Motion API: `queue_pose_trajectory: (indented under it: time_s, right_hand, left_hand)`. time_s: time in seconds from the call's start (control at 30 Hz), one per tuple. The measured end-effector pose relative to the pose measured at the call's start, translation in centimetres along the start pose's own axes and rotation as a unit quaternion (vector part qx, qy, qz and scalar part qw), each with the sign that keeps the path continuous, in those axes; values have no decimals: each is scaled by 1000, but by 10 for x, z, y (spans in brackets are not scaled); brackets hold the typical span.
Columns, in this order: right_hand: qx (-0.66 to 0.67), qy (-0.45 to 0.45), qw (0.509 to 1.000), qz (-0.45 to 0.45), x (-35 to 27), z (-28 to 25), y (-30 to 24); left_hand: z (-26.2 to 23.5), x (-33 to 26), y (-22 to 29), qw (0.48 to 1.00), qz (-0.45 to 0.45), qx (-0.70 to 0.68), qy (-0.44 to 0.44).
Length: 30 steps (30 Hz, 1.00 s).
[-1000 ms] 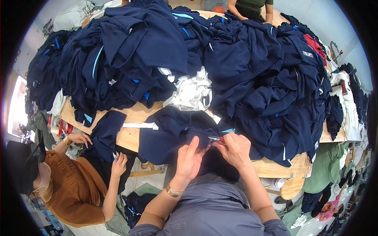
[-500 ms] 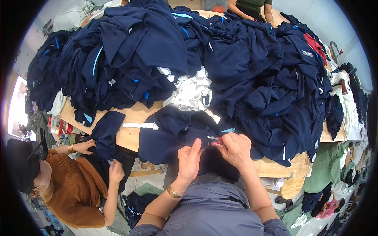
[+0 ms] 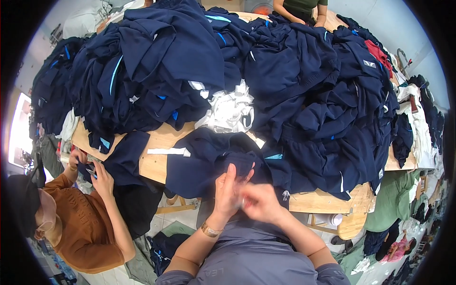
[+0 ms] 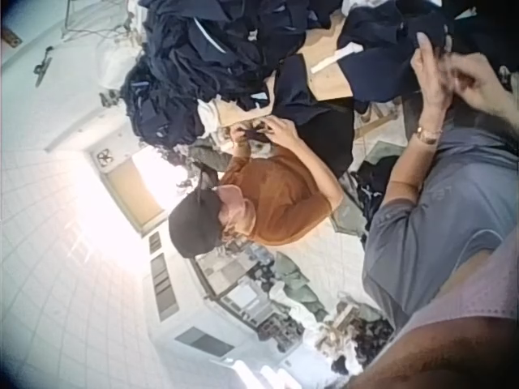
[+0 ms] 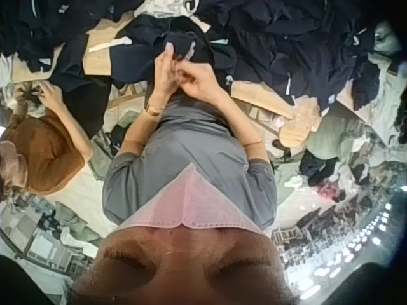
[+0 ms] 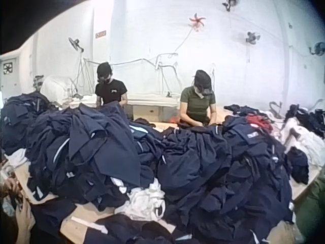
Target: Trimming loose threads from blue garments using thread snips in a factory setting.
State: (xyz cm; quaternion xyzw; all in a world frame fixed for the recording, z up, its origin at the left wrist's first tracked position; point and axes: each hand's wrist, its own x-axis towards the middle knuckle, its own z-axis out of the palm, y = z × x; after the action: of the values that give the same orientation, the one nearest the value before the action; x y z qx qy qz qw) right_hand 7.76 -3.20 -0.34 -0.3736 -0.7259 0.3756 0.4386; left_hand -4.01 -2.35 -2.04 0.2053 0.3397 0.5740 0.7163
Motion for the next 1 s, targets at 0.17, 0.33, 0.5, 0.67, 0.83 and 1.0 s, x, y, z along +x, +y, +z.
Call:
queue_pose_trajectory:
  time_s: [0.17,0.33,0.5,0.67,0.83,1.0]
  right_hand:
    - [66,-54,996,-37,-4,-14,-7]
    - [-116,132,984,28,1,-27,20]
    - [-305,154,937,-72,3,-32,36]
    - [-354,148,918,-98,8,-34,31]
    - [-360,139,917,-98,10,-37,28]
    - [-361,135,917,-101,12,-39,27]
  left_hand:
    - [1,1,11,995,-31,-99,-8]
    - [3,-1,12,989,-31,-140,-29]
    - [5,-5,12,991,-27,-127,-24]
    - [5,-7,10,992,-19,-115,-41]
    - [7,-8,9,996,3,-82,-39]
    - [5,-8,5,997,19,-64,-39]
